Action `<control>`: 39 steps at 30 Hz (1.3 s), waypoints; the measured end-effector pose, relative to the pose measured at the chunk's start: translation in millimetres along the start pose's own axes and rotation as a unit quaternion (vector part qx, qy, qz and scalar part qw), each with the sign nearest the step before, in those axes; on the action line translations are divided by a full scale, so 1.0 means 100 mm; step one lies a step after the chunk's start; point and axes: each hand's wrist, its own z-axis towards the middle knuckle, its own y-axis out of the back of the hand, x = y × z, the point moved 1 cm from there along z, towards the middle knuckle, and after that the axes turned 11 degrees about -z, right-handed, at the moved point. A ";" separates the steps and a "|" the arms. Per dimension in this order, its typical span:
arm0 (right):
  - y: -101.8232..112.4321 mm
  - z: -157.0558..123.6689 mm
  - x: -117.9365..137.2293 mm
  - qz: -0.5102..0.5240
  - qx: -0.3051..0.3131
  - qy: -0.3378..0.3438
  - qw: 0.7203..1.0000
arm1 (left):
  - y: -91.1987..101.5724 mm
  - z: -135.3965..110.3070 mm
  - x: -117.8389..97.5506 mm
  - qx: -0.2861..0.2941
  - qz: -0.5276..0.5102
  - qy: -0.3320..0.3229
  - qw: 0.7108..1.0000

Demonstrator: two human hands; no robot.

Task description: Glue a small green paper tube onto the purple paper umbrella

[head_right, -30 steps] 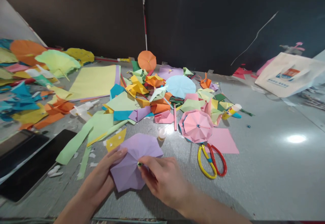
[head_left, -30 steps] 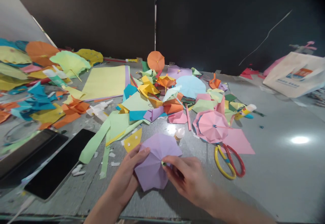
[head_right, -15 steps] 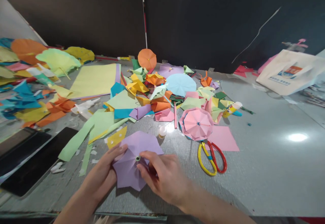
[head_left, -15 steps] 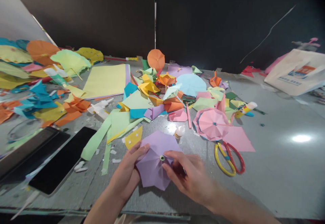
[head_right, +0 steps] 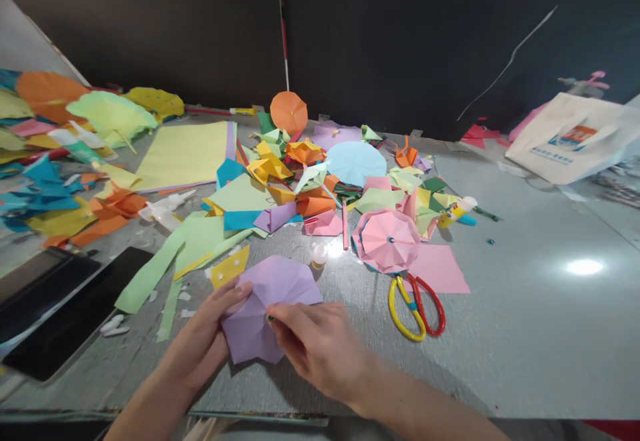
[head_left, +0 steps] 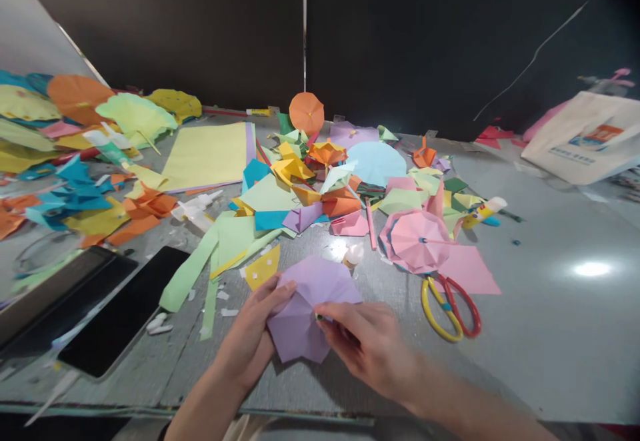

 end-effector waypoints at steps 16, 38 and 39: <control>0.00 0.02 -0.01 -0.004 -0.006 -0.009 1.000 | 0.00 0.00 0.01 0.009 -0.009 -0.002 1.000; 0.02 -0.05 -0.04 -0.125 0.016 0.091 0.988 | 0.06 0.05 -0.02 -0.008 -0.031 0.007 0.999; 0.01 -0.05 -0.04 -0.123 0.017 0.089 0.988 | 0.06 0.05 -0.02 -0.015 -0.032 0.008 0.999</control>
